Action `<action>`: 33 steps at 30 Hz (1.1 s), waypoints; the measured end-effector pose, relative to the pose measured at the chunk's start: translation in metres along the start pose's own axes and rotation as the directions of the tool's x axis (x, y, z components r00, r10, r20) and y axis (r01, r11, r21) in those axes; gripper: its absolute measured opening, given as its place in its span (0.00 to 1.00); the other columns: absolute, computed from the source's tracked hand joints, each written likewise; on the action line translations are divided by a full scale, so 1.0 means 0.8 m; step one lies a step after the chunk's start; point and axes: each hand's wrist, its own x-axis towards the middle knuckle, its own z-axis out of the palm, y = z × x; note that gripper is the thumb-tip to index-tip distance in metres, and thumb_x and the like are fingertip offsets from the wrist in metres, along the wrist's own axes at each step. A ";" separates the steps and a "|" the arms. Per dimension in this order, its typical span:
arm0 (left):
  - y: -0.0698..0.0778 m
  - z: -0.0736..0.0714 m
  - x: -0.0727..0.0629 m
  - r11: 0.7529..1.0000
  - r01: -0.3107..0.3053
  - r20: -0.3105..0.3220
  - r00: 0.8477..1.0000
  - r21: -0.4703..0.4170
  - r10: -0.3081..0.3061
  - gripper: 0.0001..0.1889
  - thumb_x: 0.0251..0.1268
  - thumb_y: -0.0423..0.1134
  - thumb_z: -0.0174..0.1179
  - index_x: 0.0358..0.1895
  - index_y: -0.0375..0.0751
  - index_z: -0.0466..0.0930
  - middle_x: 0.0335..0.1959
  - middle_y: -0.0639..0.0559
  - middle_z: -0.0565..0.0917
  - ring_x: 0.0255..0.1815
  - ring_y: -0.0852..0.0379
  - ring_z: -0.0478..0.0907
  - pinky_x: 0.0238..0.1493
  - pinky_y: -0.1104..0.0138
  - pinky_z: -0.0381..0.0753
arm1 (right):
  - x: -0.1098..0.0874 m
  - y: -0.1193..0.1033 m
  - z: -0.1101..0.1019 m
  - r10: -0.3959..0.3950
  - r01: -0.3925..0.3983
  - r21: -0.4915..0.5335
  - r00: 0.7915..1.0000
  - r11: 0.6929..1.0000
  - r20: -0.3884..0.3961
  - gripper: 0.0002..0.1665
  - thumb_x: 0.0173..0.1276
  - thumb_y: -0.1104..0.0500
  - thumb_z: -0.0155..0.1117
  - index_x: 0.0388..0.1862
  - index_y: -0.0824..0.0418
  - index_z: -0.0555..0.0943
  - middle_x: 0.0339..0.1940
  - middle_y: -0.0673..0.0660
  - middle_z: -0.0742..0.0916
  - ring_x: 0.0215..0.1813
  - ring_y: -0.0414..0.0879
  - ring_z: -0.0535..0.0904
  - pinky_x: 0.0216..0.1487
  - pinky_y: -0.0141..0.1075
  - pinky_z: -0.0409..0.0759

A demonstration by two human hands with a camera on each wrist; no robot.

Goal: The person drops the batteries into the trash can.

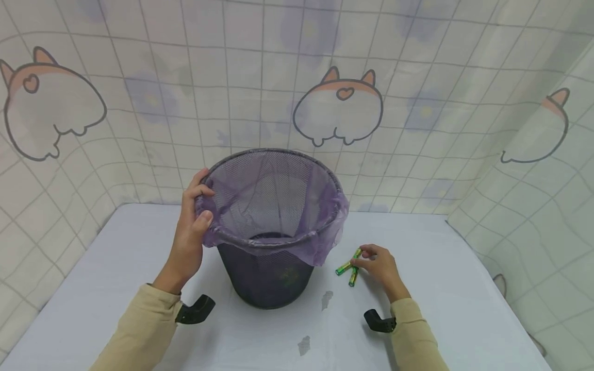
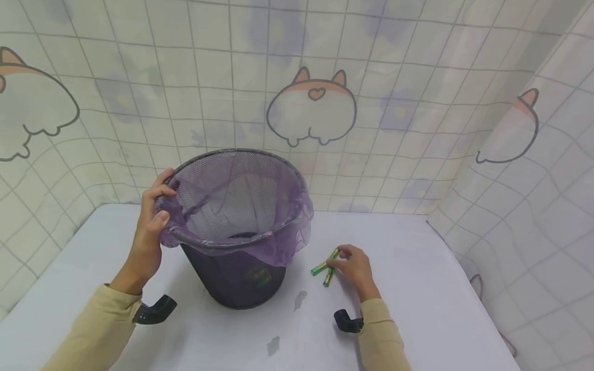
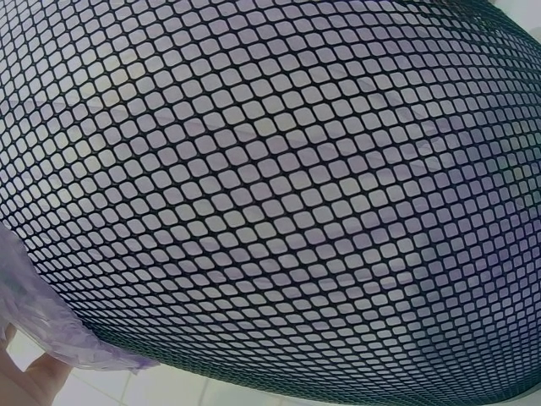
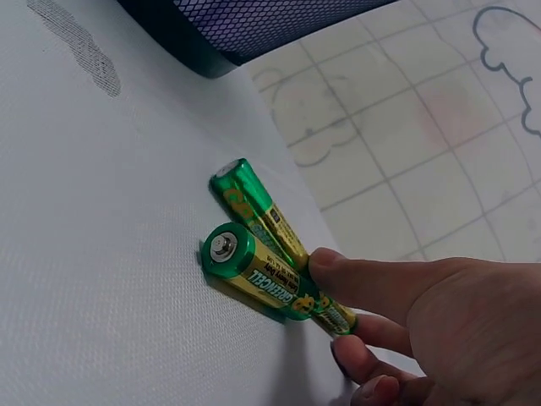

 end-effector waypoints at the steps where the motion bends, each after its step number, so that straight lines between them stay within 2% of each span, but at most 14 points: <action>1: 0.000 0.000 0.000 1.000 0.001 0.000 1.000 -0.004 -0.001 0.20 0.68 0.45 0.42 0.55 0.33 0.59 0.77 0.56 0.50 0.77 0.50 0.46 0.69 0.44 0.41 | 0.000 0.000 0.000 0.002 -0.002 0.002 1.000 1.000 0.000 0.32 0.56 0.52 0.72 0.58 0.64 0.77 0.49 0.63 0.83 0.54 0.57 0.76 0.55 0.51 0.71; 7: 0.000 -0.002 0.002 1.000 0.001 0.003 1.000 0.002 -0.001 0.21 0.69 0.46 0.43 0.55 0.32 0.59 0.77 0.57 0.50 0.78 0.50 0.45 0.70 0.42 0.40 | 0.001 -0.003 0.000 0.004 -0.004 0.008 1.000 1.000 -0.011 0.31 0.57 0.54 0.71 0.58 0.66 0.77 0.46 0.63 0.83 0.56 0.58 0.74 0.59 0.53 0.69; 21: -0.002 0.000 0.001 1.000 0.000 0.002 1.000 0.017 0.000 0.24 0.68 0.48 0.44 0.55 0.30 0.57 0.77 0.58 0.50 0.78 0.51 0.45 0.69 0.40 0.39 | 0.002 -0.001 -0.004 0.053 -0.054 -0.034 0.998 0.998 -0.039 0.33 0.61 0.51 0.68 0.61 0.67 0.75 0.49 0.64 0.83 0.57 0.59 0.75 0.58 0.53 0.70; 28: -0.002 -0.001 0.000 0.999 -0.002 0.003 1.000 0.052 0.002 0.23 0.68 0.47 0.43 0.56 0.30 0.57 0.78 0.57 0.50 0.79 0.51 0.44 0.70 0.38 0.38 | 0.005 0.002 -0.002 0.009 -0.010 -0.049 0.999 0.999 -0.040 0.35 0.58 0.51 0.70 0.62 0.67 0.74 0.48 0.64 0.83 0.53 0.57 0.76 0.54 0.50 0.72; 33: -0.001 -0.002 -0.001 0.999 0.001 -0.002 1.000 0.049 -0.001 0.23 0.68 0.46 0.43 0.56 0.30 0.57 0.78 0.57 0.50 0.78 0.50 0.45 0.69 0.38 0.40 | 0.007 0.003 0.001 0.003 -0.005 -0.038 0.999 0.999 -0.046 0.35 0.57 0.52 0.71 0.61 0.67 0.75 0.49 0.64 0.83 0.54 0.58 0.76 0.56 0.52 0.71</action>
